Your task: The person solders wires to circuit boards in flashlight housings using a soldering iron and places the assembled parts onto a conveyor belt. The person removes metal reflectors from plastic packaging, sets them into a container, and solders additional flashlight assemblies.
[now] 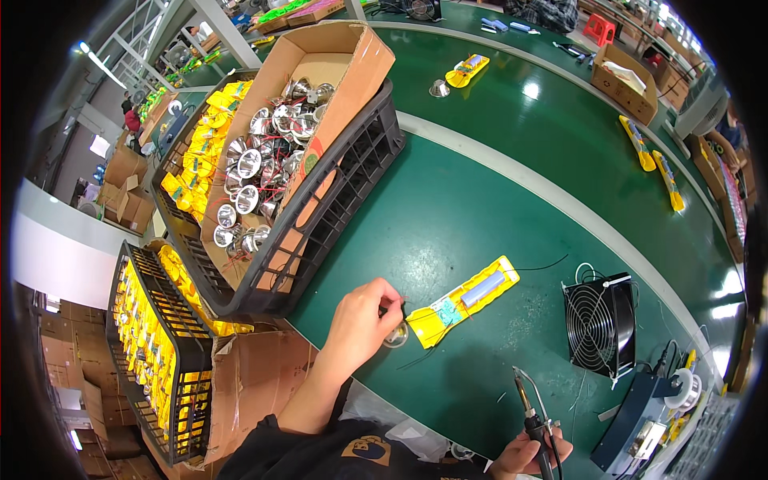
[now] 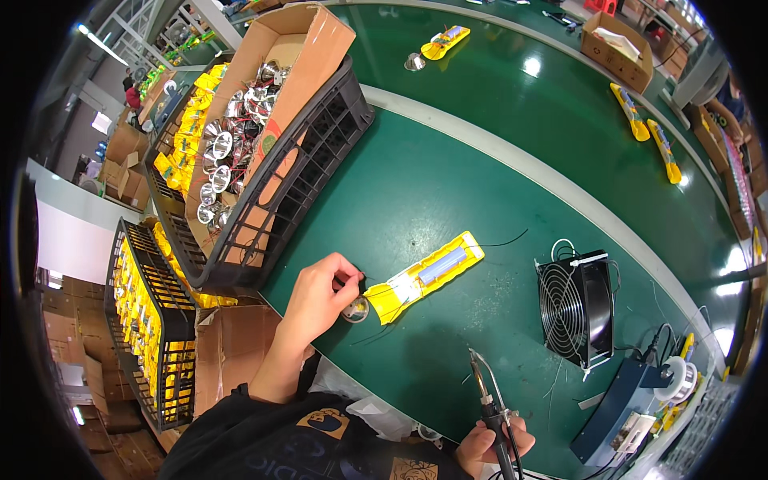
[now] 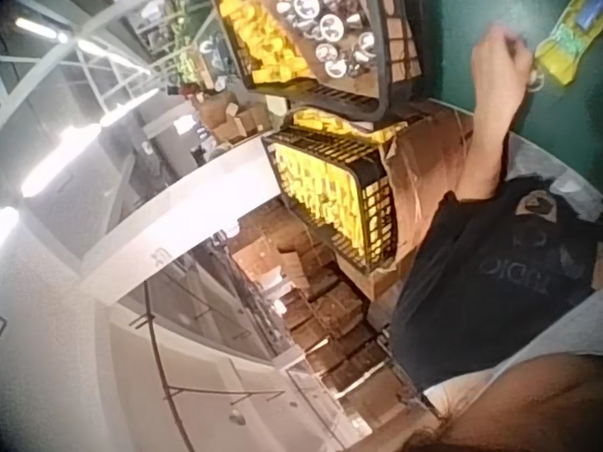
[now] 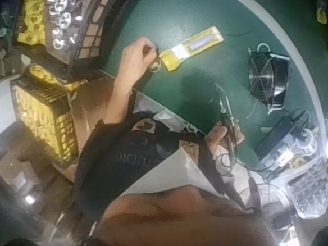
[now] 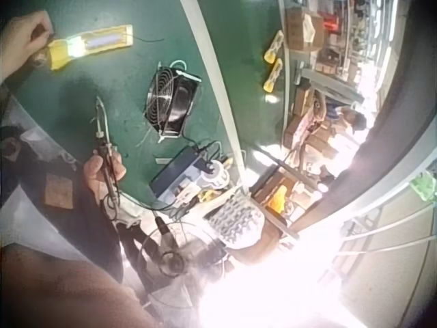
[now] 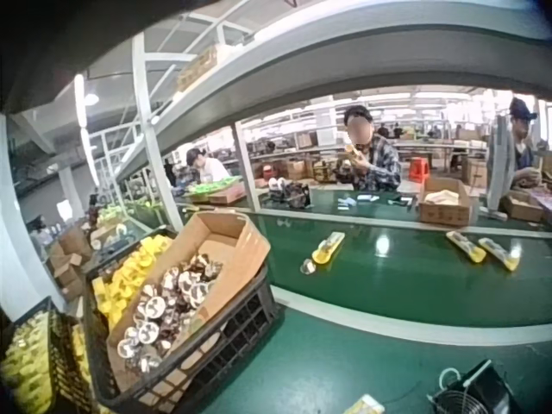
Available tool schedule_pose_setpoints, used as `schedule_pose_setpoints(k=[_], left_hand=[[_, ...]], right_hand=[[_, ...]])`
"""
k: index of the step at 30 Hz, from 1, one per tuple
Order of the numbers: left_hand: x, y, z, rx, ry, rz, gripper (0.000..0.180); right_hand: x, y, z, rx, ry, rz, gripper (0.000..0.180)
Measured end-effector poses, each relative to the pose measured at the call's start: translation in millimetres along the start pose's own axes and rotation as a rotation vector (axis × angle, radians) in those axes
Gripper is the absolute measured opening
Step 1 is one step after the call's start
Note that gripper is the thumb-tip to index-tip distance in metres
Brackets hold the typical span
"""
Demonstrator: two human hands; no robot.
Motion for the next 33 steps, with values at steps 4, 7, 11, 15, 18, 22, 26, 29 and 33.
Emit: schedule_pose_setpoints(k=[4,7,11,15,18,22,26,29,33], left_hand=[[-1.2,6.8,5.0,-0.312,0.096,-0.010,0.009],[-3.2,3.2,5.5,-0.346,0.270,-0.115,0.009],[-7.3,8.5,1.3,-0.367,0.358,-0.129,0.007],[-14.4,13.3,-5.8,-0.307,0.337,-0.199,0.014],[-21.0,20.1,-0.8,-0.325,0.301,-0.209,0.016],[-15.9,21.8,-4.6,-0.349,0.306,-0.194,0.018],[-15.5,24.8,-3.5,-0.360,0.300,-0.162,0.018],[-14.3,26.0,-5.8,-0.354,0.288,-0.164,0.018],[-12.9,29.5,-6.9,-0.329,0.284,-0.160,0.019]], right_hand=[[1.2,4.4,0.2,0.035,-0.061,0.057,0.048],[1.0,8.8,1.8,0.071,-0.118,0.115,0.046],[4.5,26.1,17.4,0.102,-0.189,0.246,0.042],[13.6,42.9,39.8,-0.036,-0.361,0.254,0.041],[13.4,66.4,52.1,0.003,-0.562,0.333,0.038],[15.8,76.4,54.0,-0.155,-0.264,0.518,0.036],[21.0,79.0,59.8,-0.427,-0.304,0.758,0.041],[14.4,75.3,53.8,-0.309,-0.290,0.598,0.040],[12.7,81.0,52.5,-0.265,-0.225,0.538,0.038]])
Point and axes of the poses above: each hand's wrist, its own x-axis towards the middle knuckle, its own y-axis out of the palm, z = x × y, the point moved 3 cm from there along x, towards the middle knuckle, and after that the axes turned 5 degrees about -y, right-handed, at the moved point
